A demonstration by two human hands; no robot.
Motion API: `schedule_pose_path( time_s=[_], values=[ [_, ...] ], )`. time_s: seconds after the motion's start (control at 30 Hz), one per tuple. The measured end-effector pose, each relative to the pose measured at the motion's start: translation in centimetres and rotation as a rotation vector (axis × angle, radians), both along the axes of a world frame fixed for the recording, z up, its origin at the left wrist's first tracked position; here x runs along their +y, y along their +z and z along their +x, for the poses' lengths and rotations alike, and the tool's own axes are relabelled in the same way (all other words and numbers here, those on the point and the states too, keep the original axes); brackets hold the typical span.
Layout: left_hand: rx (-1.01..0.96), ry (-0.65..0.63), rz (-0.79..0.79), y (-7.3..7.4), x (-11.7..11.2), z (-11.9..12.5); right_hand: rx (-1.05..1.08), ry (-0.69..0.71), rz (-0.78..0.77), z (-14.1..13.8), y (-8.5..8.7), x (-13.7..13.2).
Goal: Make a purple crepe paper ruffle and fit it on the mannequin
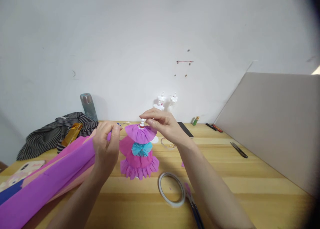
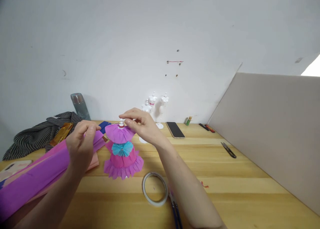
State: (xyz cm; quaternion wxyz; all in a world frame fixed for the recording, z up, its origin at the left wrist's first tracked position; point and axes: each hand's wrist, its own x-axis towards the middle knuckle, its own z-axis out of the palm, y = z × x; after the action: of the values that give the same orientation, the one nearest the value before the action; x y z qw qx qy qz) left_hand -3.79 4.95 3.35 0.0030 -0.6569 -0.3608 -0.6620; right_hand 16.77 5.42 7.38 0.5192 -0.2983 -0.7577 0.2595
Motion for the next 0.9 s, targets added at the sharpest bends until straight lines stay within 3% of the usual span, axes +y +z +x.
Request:
schedule_pose_path(
  time_s=[0.2,0.4,0.57,0.73,0.83,0.9],
  values=[
    [-0.127,-0.038,-0.2,0.2,0.4,-0.1,0.018,-0.155,-0.04,-0.1,-0.5,-0.5],
    [-0.453,-0.385,-0.602,0.1,1.8,-0.3,0.118,-0.234,-0.003,-0.2,-1.1,-1.3],
    [-0.587,-0.575,-0.737,-0.5,3.2,-1.1,0.159,-0.27,-0.066,0.7,-2.2,-1.7],
    [-0.543,-0.577,-0.703,-0.9,3.1,-1.2,0.207,-0.326,-0.094,1.6,-3.6,-1.8],
    [-0.344,-0.459,-0.507,-1.0,2.6,-1.1,0.208,-0.308,-0.1,1.5,-4.0,-2.1],
    [-0.171,-0.451,-0.449,-1.1,2.2,-1.1,0.189,-0.288,-0.081,1.2,-4.0,-2.3]
  ],
)
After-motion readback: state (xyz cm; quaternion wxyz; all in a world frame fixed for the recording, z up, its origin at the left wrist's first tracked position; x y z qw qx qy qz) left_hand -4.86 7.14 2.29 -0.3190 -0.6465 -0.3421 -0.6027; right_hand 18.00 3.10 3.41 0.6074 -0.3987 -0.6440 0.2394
